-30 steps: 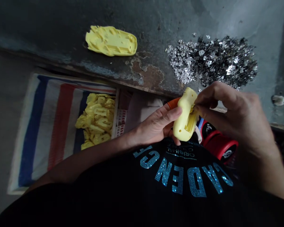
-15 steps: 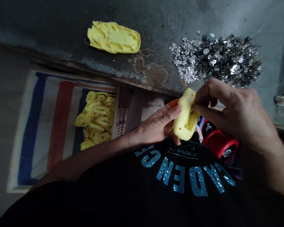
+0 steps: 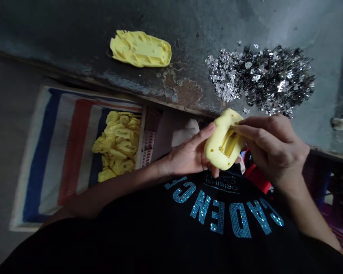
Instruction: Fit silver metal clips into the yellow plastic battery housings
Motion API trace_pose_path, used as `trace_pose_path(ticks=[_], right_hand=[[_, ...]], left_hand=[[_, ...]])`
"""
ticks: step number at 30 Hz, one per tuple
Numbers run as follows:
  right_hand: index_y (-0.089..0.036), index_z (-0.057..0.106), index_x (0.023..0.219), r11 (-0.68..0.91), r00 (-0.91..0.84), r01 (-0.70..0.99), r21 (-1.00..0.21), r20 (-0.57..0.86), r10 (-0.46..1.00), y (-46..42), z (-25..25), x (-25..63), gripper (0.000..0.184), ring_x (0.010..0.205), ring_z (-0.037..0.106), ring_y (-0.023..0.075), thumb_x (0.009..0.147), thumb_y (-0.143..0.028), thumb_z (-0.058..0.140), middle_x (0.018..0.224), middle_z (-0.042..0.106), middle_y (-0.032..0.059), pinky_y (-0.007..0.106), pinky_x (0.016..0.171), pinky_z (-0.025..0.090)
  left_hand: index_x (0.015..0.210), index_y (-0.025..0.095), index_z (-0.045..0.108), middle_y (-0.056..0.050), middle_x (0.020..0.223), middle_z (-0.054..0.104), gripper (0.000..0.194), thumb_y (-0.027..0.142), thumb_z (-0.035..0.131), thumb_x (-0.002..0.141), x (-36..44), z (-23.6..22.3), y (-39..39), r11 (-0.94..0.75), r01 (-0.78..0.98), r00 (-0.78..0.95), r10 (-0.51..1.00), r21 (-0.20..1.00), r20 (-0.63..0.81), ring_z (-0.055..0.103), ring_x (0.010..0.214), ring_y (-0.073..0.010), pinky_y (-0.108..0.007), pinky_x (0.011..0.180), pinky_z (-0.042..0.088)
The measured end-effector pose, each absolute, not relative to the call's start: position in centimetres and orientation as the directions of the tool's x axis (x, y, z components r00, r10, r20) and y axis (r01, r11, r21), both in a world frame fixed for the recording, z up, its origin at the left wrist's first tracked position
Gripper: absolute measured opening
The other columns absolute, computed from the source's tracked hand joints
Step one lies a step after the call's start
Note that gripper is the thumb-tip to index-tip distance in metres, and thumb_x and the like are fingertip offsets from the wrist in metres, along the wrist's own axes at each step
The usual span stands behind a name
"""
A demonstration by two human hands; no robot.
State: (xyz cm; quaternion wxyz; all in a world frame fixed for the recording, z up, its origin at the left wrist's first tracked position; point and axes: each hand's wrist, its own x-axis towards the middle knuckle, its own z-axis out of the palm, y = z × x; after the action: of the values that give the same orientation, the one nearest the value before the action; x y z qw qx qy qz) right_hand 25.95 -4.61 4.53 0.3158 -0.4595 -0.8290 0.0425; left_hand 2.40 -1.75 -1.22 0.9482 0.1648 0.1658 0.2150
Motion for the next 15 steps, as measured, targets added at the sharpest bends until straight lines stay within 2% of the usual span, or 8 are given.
trace_pose_path(ticks=[5, 9, 15], right_hand=[[-0.029, 0.079, 0.155, 0.620, -0.442, 0.752, -0.226, 0.526, 0.727, -5.3, 3.8, 26.2, 0.048, 0.094, 0.079, 0.0307, 0.110, -0.011, 0.075, 0.128, 0.091, 0.0095, 0.050, 0.077, 0.051], [-0.033, 0.076, 0.159, 0.598, -0.414, 0.771, -0.219, 0.542, 0.731, -5.8, 3.5, 26.2, 0.052, 0.092, 0.079, 0.0300, 0.112, -0.011, 0.073, 0.126, 0.092, 0.0079, 0.049, 0.076, 0.051], [-0.030, 0.077, 0.157, 0.596, -0.406, 0.776, -0.205, 0.561, 0.722, -6.4, 3.4, 26.2, 0.051, 0.096, 0.082, 0.0306, 0.112, -0.008, 0.071, 0.125, 0.092, 0.0098, 0.049, 0.078, 0.054]], left_hand=[[0.166, 0.024, 0.066, -0.016, 0.123, 0.089, 0.088, 0.080, 0.083, 0.101, 2.5, -1.4, -2.0, 0.846, -0.365, 0.857, 0.469, 0.389, -0.215, 0.092, 0.103, -0.0345, -0.027, 0.059, 0.071], [0.167, 0.021, 0.064, -0.017, 0.122, 0.089, 0.089, 0.078, 0.084, 0.102, 2.6, -1.5, -2.4, 0.830, -0.382, 0.845, 0.492, 0.407, -0.209, 0.092, 0.103, -0.0349, -0.030, 0.061, 0.073], [0.167, 0.024, 0.064, -0.019, 0.136, 0.087, 0.091, 0.079, 0.088, 0.099, 2.7, -1.5, -2.7, 0.801, -0.386, 0.821, 0.525, 0.457, -0.226, 0.092, 0.098, -0.0333, -0.031, 0.062, 0.074]])
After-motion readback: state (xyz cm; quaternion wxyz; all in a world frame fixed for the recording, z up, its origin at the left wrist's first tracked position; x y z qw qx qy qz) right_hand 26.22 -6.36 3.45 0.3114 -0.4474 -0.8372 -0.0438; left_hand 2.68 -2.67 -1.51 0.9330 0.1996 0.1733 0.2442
